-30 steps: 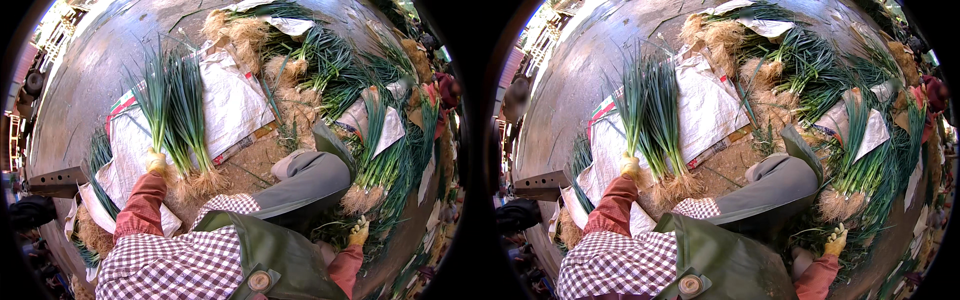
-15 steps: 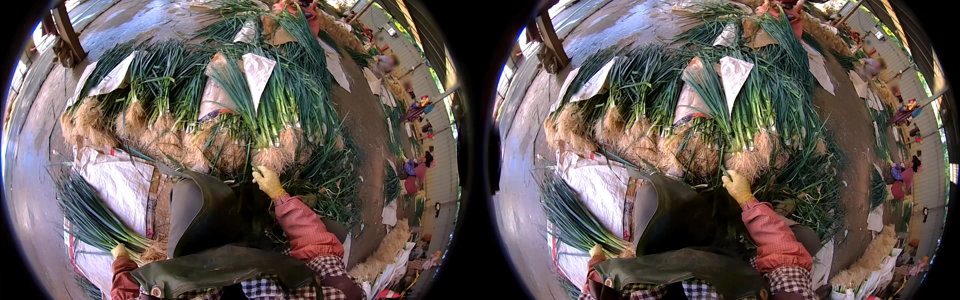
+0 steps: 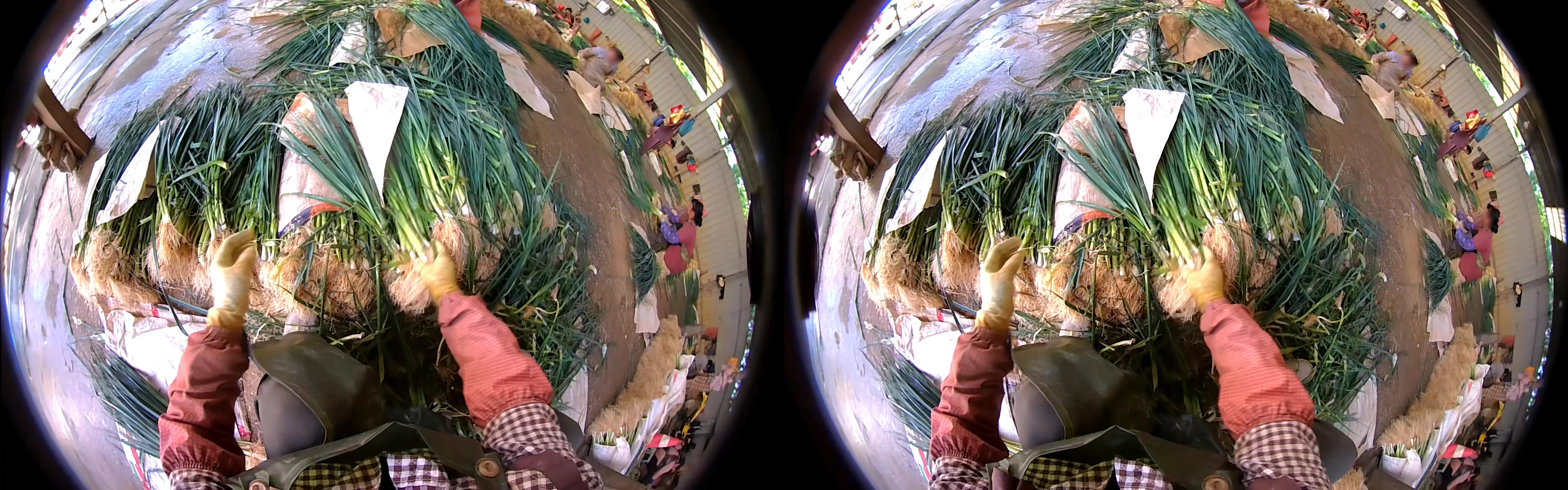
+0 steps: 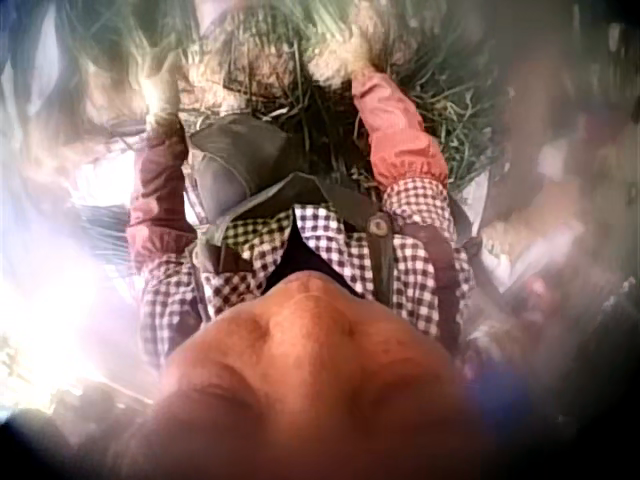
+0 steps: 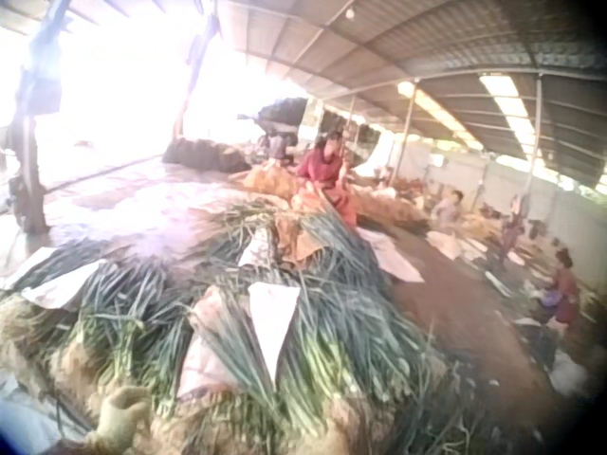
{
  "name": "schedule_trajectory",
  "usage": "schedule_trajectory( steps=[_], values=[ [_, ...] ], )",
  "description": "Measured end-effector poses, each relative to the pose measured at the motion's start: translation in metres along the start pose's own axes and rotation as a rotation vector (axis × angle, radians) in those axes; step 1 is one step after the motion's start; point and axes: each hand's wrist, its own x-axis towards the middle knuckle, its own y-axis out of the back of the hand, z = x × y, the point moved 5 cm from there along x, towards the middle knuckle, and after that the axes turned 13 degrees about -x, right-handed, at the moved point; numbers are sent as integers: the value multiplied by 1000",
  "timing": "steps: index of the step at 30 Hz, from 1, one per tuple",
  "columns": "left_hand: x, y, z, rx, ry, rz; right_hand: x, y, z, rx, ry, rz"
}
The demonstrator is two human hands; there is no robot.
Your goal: The person peels and cleans green onion stalks by hand, removing outer layers and dirt from the roots before grouping them.
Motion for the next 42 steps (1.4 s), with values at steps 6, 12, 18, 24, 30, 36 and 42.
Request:
schedule_trajectory(
  steps=[6, 12, 18, 24, 30, 36, 42],
  values=[
    [-12, -89, -40, -414, 247, -166, 9, 88, -42, 458, 140, 50],
    [-48, -133, -81, -471, 545, -241, -45, 17, -14, -542, 366, -198],
    [-39, -114, -86, -508, 559, -204, -59, 16, -21, -543, 613, 182],
    [-43, -99, -98, -462, 657, -280, 3, -22, -20, -822, 82, 35],
    [-47, -109, -83, -500, 700, -362, -11, -37, -53, -41, 344, 27],
    [-55, -114, -118, -587, 794, -338, -60, -76, -54, 211, 491, -286],
    [-48, -107, -133, -558, 715, -239, -33, -69, -40, 326, 241, 0]
  ],
)
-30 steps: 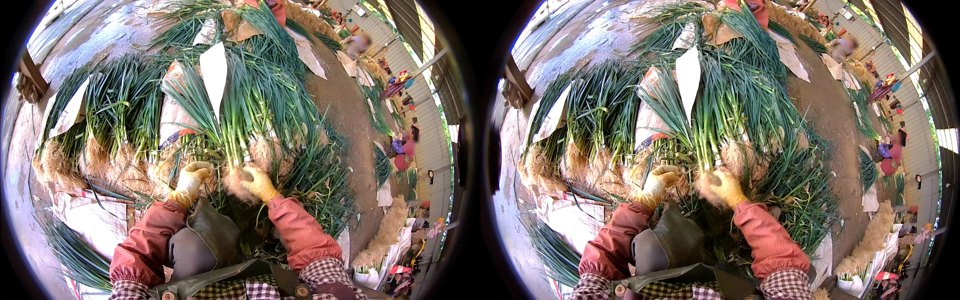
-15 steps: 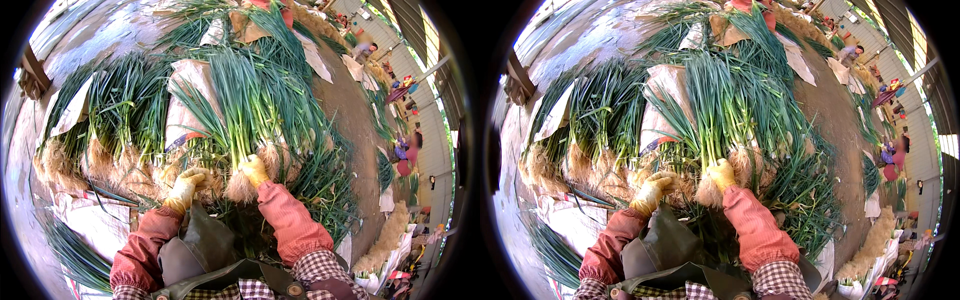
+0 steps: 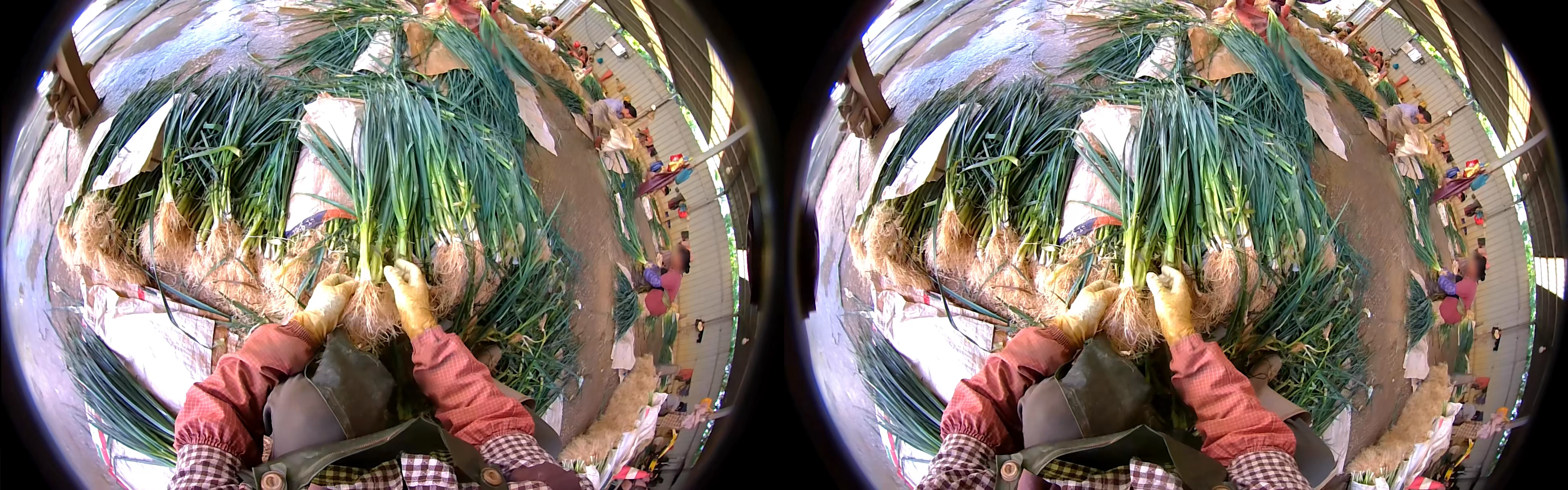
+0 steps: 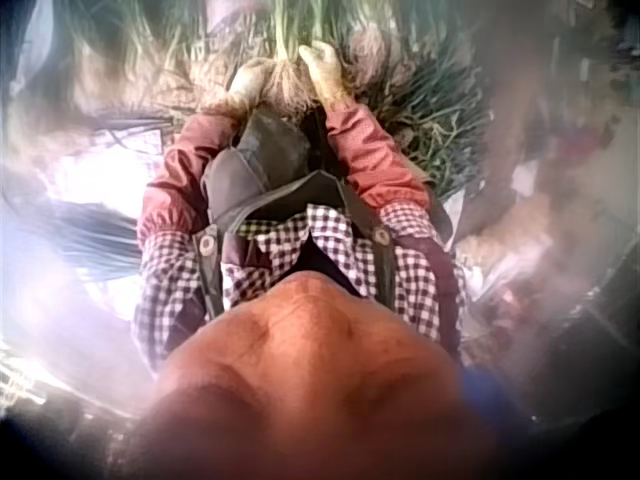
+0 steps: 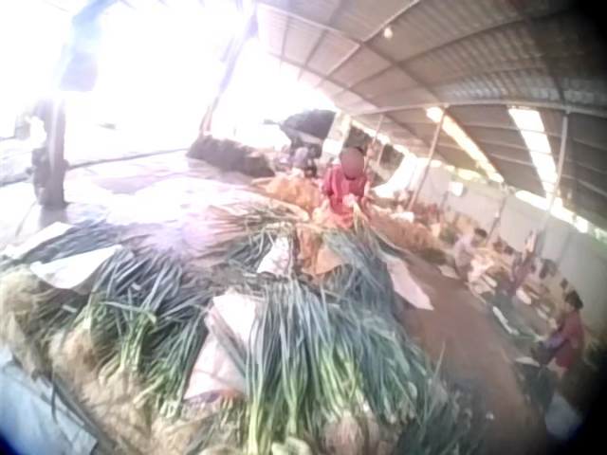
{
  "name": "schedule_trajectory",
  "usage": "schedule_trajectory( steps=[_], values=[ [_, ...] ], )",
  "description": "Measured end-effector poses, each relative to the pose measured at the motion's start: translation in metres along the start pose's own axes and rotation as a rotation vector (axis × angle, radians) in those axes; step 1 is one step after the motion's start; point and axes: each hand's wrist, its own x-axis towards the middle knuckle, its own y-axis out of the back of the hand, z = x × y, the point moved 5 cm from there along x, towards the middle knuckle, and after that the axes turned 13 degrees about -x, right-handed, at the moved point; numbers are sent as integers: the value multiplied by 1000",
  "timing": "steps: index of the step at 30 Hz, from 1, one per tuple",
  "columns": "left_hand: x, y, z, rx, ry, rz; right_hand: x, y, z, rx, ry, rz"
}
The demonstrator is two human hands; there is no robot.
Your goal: The person peels and cleans green onion stalks by hand, removing outer layers and dirt from the roots before grouping them.
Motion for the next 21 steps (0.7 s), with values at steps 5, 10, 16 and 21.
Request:
schedule_trajectory(
  steps=[5, 10, 16, 21],
  values=[
    [-5, -12, 8, 248, -81, 41, -9, -52, 20, 56, -258, -380],
    [1, -11, 11, 278, -9, -7, -24, -46, -7, 830, -473, -515],
    [6, -20, 10, 626, -292, 12, -4, -44, 23, 665, -507, -414],
    [2, 7, 17, 406, -65, 53, -4, -22, 2, 267, -477, -300]
  ],
)
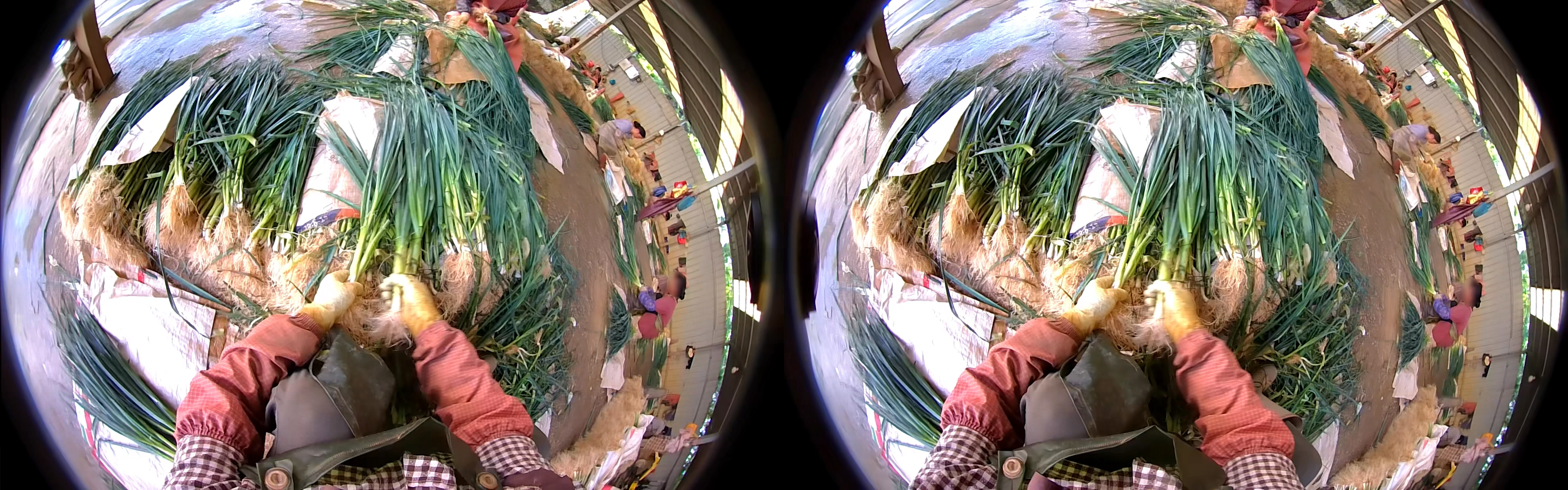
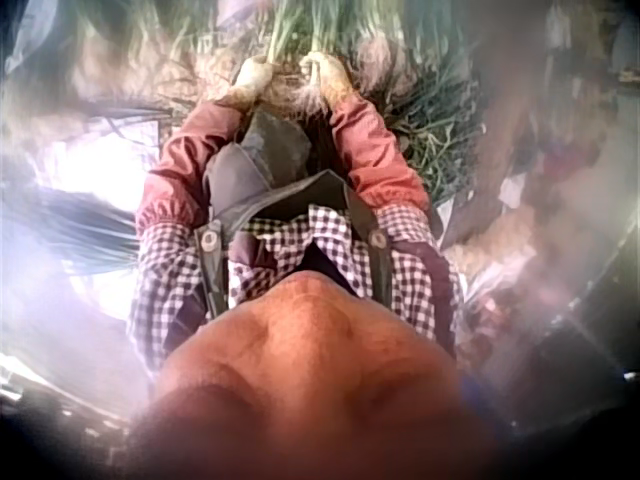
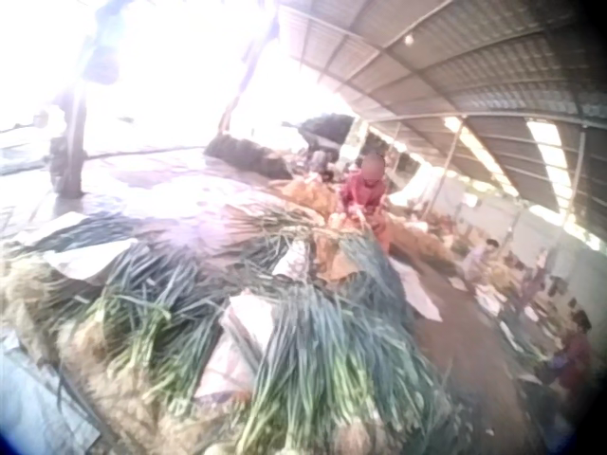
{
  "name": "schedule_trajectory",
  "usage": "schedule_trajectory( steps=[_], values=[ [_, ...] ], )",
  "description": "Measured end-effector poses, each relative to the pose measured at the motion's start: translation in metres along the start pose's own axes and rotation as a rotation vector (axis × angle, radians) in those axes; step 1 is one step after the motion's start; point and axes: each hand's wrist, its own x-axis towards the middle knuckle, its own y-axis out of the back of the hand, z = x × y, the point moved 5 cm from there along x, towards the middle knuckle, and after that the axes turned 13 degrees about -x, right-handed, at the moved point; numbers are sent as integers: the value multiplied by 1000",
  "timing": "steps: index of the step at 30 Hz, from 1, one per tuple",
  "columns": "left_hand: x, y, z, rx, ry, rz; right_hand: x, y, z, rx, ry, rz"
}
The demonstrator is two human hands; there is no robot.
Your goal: The person peels and cleans green onion stalks by hand, removing outer layers and dirt from the roots before grouping them.
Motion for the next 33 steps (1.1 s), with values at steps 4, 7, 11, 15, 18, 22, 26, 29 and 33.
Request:
schedule_trajectory(
  steps=[4, 7, 11, 15, 18, 22, 26, 29, 33],
  values=[
    [-8, -1, -10, -196, 57, -107, 6, 105, -59, -1436, 256, 622],
    [-20, 4, -4, -152, 21, -193, -11, 51, -88, -1091, 855, 639],
    [-39, -16, 20, -95, 68, -291, 11, -16, -59, -622, 301, -45],
    [-34, -1, 16, 78, -103, -129, 8, -19, -53, -686, 251, -7],
    [-30, 7, 12, 97, -101, -89, 14, -14, -54, -425, 190, 115],
    [-32, -1, 13, 215, -63, -137, 22, -16, -64, -439, 214, -1],
    [-33, -6, 16, 46, 73, -81, 1, -23, -66, -292, 255, -21],
    [-22, 18, 1, 3, 6, 59, -51, -28, -90, -121, 552, 130],
    [-27, 12, 10, 37, -24, 107, -49, 30, -95, 22, 560, 282]
  ],
)
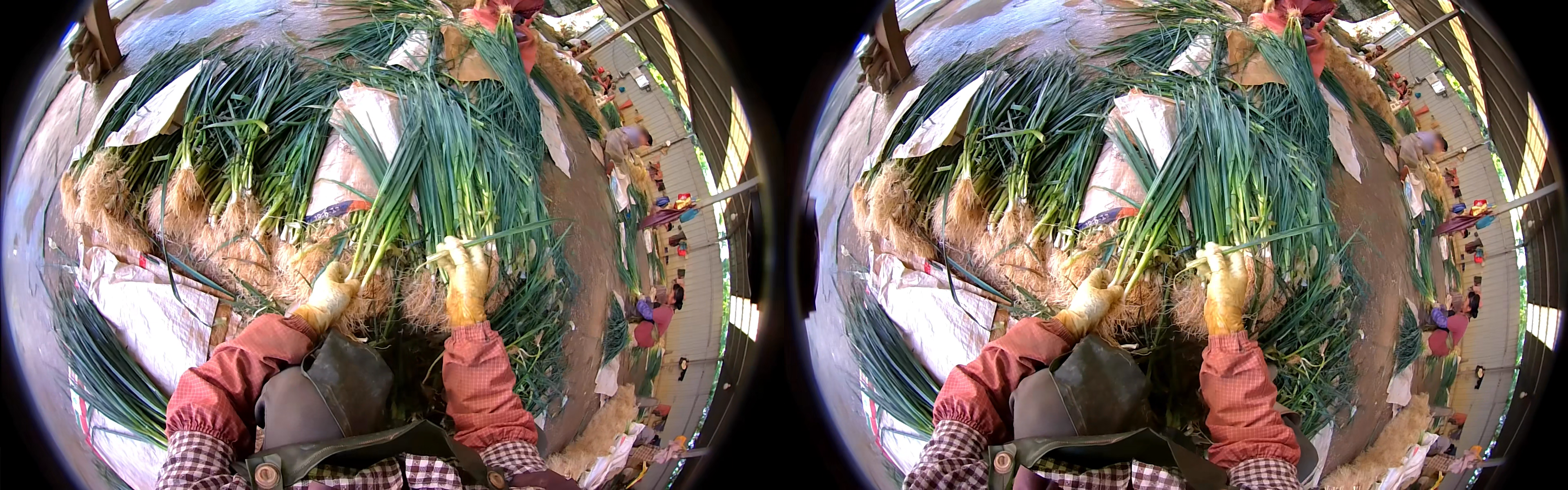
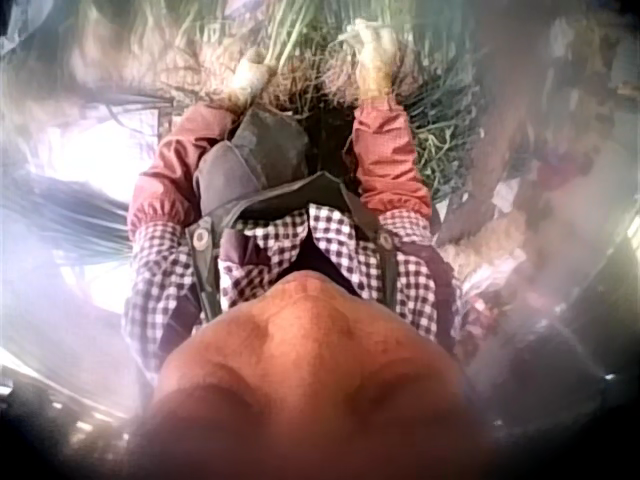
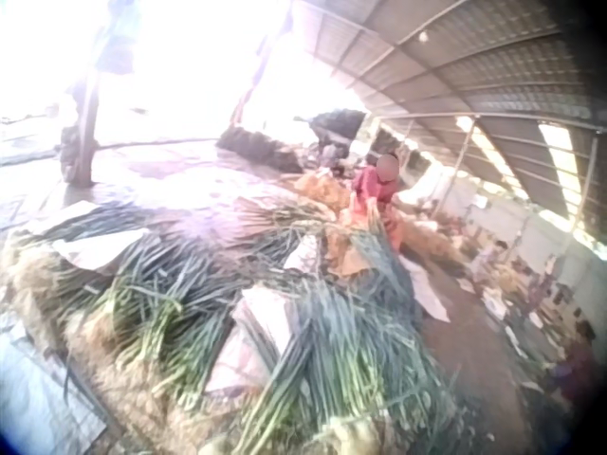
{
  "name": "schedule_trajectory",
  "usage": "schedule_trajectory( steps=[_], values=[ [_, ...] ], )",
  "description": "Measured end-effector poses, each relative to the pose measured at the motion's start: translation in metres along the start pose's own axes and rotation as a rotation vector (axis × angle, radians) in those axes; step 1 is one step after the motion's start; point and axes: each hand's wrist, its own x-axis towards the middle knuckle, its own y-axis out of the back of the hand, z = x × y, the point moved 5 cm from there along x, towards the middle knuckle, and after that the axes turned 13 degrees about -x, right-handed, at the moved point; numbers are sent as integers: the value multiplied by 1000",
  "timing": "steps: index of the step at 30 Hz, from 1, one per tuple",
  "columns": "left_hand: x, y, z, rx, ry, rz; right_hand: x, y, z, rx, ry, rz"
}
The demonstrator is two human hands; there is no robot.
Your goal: The person peels and cleans green onion stalks by hand, removing outer layers and dirt from the roots before grouping them.
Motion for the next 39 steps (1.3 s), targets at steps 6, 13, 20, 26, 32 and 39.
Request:
schedule_trajectory(
  steps=[6, 13, 20, 26, 32, 39],
  values=[
    [6, -4, -6, 33, -263, -101, 22, -74, 47, -357, -290, -359],
    [4, -3, -3, 183, -240, -95, 45, -98, 58, -575, 25, -323],
    [-3, -5, -9, -414, 247, -103, -2, -74, -34, -164, -16, -179],
    [-4, -9, -6, -350, 253, -300, -24, 49, 59, -1602, -105, -465],
    [-15, -17, 6, -182, 94, -342, -3, -36, 70, -543, -213, -338],
    [2, -8, -24, -382, 236, -204, -21, -62, 34, -536, -8, -306]
  ],
)
